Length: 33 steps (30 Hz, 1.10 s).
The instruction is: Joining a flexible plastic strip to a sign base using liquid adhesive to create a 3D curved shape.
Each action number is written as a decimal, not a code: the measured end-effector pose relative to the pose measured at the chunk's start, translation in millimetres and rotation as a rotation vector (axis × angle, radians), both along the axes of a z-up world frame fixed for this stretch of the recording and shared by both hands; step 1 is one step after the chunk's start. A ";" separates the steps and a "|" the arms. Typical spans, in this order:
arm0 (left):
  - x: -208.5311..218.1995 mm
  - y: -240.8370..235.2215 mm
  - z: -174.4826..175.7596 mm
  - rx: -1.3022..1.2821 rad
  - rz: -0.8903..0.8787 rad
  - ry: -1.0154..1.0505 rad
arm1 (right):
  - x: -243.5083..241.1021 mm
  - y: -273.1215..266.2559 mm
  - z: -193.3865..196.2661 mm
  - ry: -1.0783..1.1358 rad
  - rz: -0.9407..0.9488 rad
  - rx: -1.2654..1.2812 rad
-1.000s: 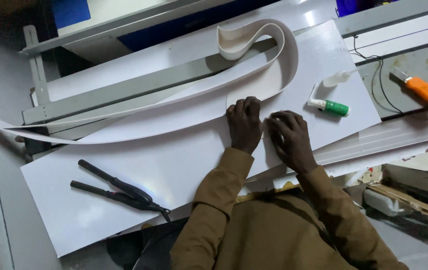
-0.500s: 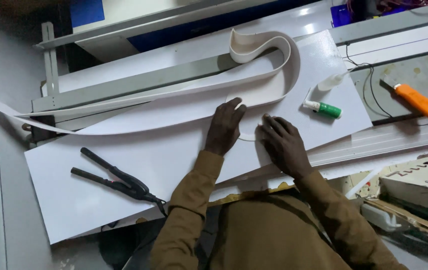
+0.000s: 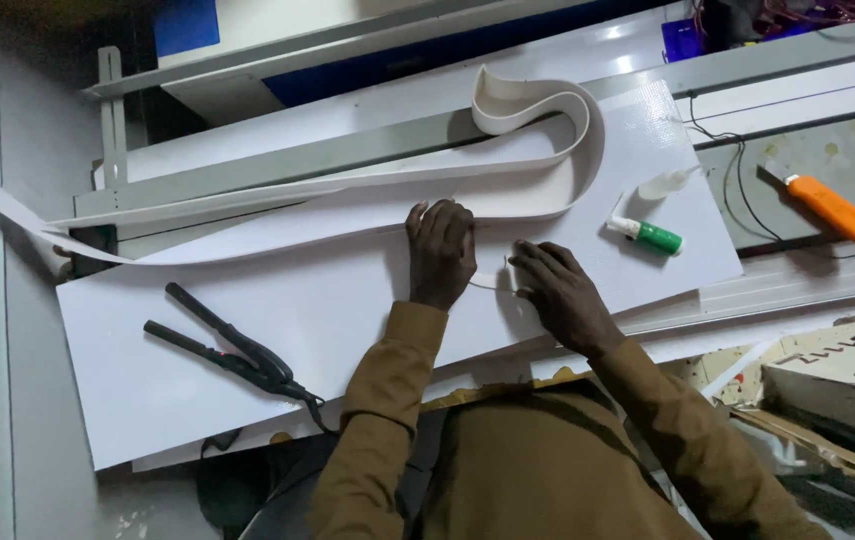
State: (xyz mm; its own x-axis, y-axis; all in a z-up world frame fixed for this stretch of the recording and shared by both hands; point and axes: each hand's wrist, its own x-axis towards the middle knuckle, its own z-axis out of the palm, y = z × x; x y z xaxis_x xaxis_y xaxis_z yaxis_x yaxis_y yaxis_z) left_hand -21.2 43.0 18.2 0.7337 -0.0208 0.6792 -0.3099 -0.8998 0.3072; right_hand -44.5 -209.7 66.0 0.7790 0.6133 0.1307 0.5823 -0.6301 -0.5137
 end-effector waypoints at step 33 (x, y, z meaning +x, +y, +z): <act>-3.5 -11.7 11.1 0.286 0.107 0.056 | 96.6 -184.6 43.6 -0.054 -0.460 1.016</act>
